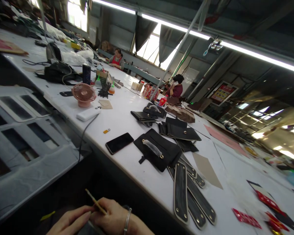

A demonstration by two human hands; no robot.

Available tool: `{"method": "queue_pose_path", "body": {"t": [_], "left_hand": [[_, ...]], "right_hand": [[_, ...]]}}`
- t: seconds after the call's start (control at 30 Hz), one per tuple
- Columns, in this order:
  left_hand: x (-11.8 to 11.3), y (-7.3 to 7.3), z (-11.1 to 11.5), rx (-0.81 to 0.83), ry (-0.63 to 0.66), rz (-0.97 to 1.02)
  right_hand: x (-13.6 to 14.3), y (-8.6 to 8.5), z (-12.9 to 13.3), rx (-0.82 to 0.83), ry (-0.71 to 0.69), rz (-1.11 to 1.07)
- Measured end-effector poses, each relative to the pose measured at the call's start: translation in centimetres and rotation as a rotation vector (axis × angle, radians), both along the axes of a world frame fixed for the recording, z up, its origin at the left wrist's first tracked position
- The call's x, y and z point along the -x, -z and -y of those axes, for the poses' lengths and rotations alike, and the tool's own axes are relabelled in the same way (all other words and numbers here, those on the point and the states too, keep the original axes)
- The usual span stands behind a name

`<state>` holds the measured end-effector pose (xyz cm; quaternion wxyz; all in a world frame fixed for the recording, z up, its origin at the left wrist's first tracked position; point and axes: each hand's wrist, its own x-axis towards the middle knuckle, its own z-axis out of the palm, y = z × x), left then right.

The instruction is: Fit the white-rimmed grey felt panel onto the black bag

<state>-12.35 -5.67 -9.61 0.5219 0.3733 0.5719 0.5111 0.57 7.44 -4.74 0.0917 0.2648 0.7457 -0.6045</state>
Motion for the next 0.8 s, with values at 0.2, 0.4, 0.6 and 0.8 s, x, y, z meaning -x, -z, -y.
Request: {"method": "queue_pose_path", "body": {"t": [0.2,0.4,0.6,0.8], "left_hand": [[-0.2,-2.6,0.2,0.023,-0.024,0.004],[-0.8,-3.1,0.8,0.124,-0.075,0.303],[-2.0,1.0,4.0,0.456,-0.32,0.667],[-4.7,4.4,3.6,0.611,-0.152,0.893]], "right_hand": [[-0.3,0.2,0.0,-0.026,0.001,-0.014],[-1.2,-1.8,-0.3,-0.258,0.189,0.066],[-6.2,-7.0,1.2,-0.311,0.522,-0.077],[-9.7,-8.4,8.4,0.181,0.966,-0.267]]}}
